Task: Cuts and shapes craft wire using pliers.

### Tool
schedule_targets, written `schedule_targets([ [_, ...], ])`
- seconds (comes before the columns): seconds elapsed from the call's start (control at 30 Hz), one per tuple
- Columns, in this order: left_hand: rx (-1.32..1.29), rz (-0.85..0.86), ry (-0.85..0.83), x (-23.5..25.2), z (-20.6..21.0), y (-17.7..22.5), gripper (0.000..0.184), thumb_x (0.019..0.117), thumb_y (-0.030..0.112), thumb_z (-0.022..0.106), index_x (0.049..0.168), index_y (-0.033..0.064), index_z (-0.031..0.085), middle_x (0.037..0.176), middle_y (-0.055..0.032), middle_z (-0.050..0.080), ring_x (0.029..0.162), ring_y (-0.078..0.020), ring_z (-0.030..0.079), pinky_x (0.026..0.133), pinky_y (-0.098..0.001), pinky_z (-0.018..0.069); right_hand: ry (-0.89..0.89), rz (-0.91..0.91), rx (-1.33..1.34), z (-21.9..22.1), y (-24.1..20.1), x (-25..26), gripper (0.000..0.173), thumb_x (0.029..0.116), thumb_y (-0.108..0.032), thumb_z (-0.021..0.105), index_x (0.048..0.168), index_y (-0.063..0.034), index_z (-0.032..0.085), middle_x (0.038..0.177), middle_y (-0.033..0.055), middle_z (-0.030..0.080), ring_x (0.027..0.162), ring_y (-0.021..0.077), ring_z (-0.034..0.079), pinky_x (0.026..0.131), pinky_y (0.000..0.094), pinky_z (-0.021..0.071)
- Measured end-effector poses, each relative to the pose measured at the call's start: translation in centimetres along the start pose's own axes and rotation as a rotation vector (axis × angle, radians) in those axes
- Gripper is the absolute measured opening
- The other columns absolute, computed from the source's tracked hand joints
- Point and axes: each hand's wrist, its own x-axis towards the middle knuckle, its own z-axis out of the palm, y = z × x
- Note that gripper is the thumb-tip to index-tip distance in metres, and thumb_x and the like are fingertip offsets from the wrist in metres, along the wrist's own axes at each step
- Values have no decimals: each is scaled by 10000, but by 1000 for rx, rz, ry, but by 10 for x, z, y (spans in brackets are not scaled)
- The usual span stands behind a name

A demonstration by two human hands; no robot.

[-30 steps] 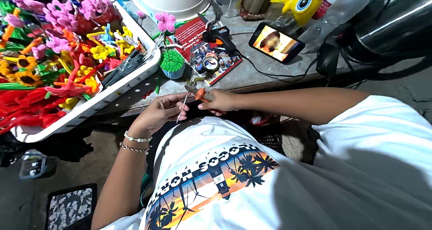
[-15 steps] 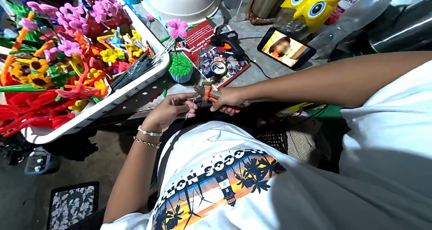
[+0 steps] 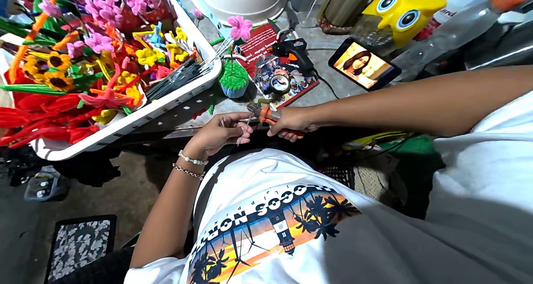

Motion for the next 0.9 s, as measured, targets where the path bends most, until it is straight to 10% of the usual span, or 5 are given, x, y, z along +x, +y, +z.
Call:
schedule_targets([
  [0.43,40,130,137,-10,5,-6,360,968,-100,589,1310,11,581,929,-65,697,809,-136,723,784,-287,630,-26,-228,-11,1,14,-6,194,1071,-199,549,1125,-15,581,703,36,610,554,82,595,545,208,516],
  [0.57,266,262,247,-5,16,0,361,969,-16,655,1318,27,572,965,-64,715,799,-130,735,770,-294,640,0,-297,120,4,33,-24,387,1081,-181,521,1420,-79,364,859,92,695,702,142,705,674,274,598],
  [0.8,747,500,372,27,41,29,280,971,61,681,1237,13,608,1005,-118,723,820,-185,724,754,-365,616,196,-479,165,12,93,-35,426,1036,-163,578,1417,-52,422,1294,129,573,1053,158,673,884,326,591],
  [0.9,979,498,489,65,44,46,312,944,59,673,1241,-24,626,956,-133,740,852,-238,731,821,-452,603,289,-593,207,24,110,-32,370,1007,-190,614,1325,-43,496,1171,67,605,959,67,629,828,245,548],
])
